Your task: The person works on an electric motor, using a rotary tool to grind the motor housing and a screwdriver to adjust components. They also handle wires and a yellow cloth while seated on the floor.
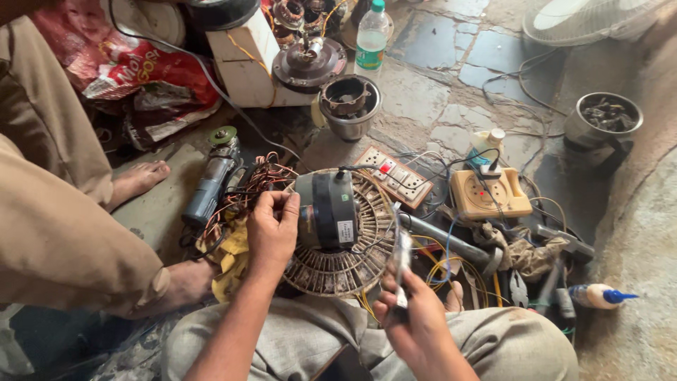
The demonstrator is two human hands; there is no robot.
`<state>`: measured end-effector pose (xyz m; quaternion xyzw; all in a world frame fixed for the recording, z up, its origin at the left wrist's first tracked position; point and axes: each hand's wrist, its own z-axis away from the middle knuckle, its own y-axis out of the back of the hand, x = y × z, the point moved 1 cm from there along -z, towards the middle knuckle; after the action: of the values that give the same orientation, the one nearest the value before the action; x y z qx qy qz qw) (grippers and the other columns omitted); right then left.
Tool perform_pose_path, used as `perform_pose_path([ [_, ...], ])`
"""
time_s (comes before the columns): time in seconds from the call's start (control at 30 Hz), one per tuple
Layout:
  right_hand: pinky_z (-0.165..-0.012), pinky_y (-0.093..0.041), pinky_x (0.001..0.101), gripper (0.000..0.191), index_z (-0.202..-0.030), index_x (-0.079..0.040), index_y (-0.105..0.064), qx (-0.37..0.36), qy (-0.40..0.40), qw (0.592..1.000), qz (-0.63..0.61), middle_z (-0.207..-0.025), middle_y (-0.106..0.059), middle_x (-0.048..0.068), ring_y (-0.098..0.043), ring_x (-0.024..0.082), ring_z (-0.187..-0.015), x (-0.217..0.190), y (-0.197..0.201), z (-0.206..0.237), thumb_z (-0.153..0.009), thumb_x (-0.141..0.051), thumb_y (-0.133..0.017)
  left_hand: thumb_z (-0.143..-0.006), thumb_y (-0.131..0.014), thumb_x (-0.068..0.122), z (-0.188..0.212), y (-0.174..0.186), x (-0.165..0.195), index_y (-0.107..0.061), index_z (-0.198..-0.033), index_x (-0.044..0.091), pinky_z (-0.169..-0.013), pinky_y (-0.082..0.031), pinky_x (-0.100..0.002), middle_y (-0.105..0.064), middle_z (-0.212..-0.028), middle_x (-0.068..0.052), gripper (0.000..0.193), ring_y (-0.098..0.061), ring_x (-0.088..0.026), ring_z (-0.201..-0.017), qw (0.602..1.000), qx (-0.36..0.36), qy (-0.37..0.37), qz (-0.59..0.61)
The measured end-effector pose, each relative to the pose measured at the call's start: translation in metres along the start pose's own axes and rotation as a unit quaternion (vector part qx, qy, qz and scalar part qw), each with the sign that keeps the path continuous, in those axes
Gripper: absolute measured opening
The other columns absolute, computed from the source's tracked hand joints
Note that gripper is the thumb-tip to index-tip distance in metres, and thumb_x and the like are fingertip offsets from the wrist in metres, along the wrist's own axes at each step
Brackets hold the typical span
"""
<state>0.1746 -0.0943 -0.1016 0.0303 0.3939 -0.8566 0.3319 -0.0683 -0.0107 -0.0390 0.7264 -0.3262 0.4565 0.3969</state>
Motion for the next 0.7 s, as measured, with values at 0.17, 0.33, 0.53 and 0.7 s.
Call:
perform_pose_path([
  [0.17,-0.055,-0.042,0.0341,0.027,-0.105,-0.010,-0.051,0.052,-0.191,0.972,-0.127,-0.071,-0.048,0.001,-0.047,0.017,-0.055,0.049,0.035,0.020,-0.100,-0.036,-0.045,-0.098,-0.071,0.026,0.001,0.000,0.001,-0.066,-0.095,0.002,-0.063,-0.054,-0.027,-0.072,-0.081,-0.004,0.025,-0.064,-0.009,-0.069,1.000,0.005,0.001,-0.005],
  [0.33,-0.033,-0.037,0.0334,0.067,-0.153,-0.020,-0.046,0.007,0.185,0.941,0.283,-0.060,-0.057,0.006,-0.048,0.019,-0.035,0.054,0.002,0.041,-0.088,-0.026,-0.061,-0.097,-0.070,0.026,0.002,0.003,0.006,-0.068,-0.096,0.001,-0.064,-0.056,-0.029,-0.073,-0.085,-0.006,0.025,-0.069,-0.012,-0.073,1.000,0.001,-0.001,-0.030],
  [0.53,-0.040,-0.033,0.0227,0.061,-0.155,-0.015,-0.046,-0.039,0.322,0.888,0.326,-0.067,-0.052,-0.002,-0.041,0.004,-0.048,0.001,-0.048,0.026,-0.096,-0.013,-0.061,-0.095,-0.073,0.027,0.000,0.004,0.006,-0.069,-0.094,0.001,-0.065,-0.057,-0.031,-0.071,-0.087,-0.009,0.026,-0.070,-0.014,-0.073,0.999,0.011,-0.006,-0.047],
  [0.7,-0.046,-0.031,0.0205,0.057,-0.153,-0.013,-0.050,-0.082,0.286,0.872,0.389,-0.080,-0.061,-0.007,-0.039,0.002,-0.054,-0.008,-0.050,0.015,-0.096,-0.009,-0.060,-0.097,-0.071,0.027,-0.001,0.000,0.000,-0.069,-0.096,0.003,-0.066,-0.056,-0.030,-0.075,-0.082,-0.006,0.025,-0.068,-0.013,-0.071,0.999,-0.001,0.042,-0.012],
])
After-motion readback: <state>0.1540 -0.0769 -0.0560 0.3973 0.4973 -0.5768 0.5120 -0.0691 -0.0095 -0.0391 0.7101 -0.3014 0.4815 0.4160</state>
